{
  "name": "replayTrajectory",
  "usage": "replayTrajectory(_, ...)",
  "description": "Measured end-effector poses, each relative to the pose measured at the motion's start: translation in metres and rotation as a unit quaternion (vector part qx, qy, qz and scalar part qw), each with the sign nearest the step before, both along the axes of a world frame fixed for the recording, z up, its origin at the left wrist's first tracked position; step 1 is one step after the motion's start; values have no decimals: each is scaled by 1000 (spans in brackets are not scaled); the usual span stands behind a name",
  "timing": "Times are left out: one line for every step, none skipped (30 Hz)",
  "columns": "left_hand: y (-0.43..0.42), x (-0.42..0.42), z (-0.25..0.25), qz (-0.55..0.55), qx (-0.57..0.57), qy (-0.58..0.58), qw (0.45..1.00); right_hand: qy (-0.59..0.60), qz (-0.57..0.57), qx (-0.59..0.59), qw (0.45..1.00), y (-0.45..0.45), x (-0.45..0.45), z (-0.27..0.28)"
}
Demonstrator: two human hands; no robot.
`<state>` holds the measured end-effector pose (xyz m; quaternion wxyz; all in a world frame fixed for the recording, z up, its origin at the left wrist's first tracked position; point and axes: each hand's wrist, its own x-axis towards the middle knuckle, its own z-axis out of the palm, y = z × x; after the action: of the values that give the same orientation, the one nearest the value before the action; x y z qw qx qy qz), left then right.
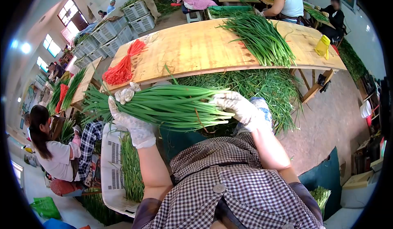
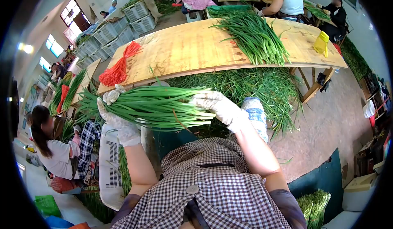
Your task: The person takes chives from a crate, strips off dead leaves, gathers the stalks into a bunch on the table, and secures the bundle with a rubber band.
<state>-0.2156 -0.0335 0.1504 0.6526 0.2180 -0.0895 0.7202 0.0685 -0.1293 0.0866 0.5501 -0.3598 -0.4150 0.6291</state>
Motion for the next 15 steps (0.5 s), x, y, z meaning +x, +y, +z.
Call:
replayTrajectory(2, -3, 1, 2, -1, 1, 1000, -31, 7, 25, 999, -1, 0, 10)
replayTrajectory(6, -9, 1, 23, -16, -3, 1000, 62, -2, 33, 998, 2, 9, -1)
replayTrajectory(10, -17, 2, 45, -31, -8, 998, 154, -10, 41, 987, 4, 25, -13)
replayTrajectory(16, -28, 1, 47, -49, -19, 998, 66, -50, 25, 996, 1, 41, -9)
replayTrajectory(21, -36, 1, 52, -47, -20, 997, -24, -88, 10, 996, -1, 59, -5)
replayTrajectory(24, -43, -1, 87, -63, -21, 994, -231, -194, -10, 953, 7, 85, -27)
replayTrajectory(24, -47, -2, 121, -79, -22, 989, -425, -290, -28, 857, 15, 101, -48)
replayTrajectory(23, -48, -1, 116, -85, -38, 989, -514, -328, -13, 792, 10, 98, -46)
replayTrajectory(22, -46, 1, 116, -81, -40, 989, -595, -364, 3, 716, 4, 94, -42)
replayTrajectory(19, -41, 2, 133, -78, -33, 987, -502, -382, 120, 767, 8, 76, -31)
replayTrajectory(16, -36, 1, 150, -79, -22, 985, -373, -342, 70, 860, 6, 57, -20)
replayTrajectory(12, -29, 3, 146, -80, -20, 986, -363, -324, 95, 868, 1, 34, -3)
replayTrajectory(8, -21, 6, 147, -97, -22, 984, -421, -320, 139, 837, -9, 10, 17)
replayTrajectory(4, -14, 7, 149, -114, -24, 982, -489, -330, 165, 790, -9, -9, 22)
replayTrajectory(3, -9, 6, 147, -115, -22, 982, -565, -316, 178, 741, -8, -27, 26)
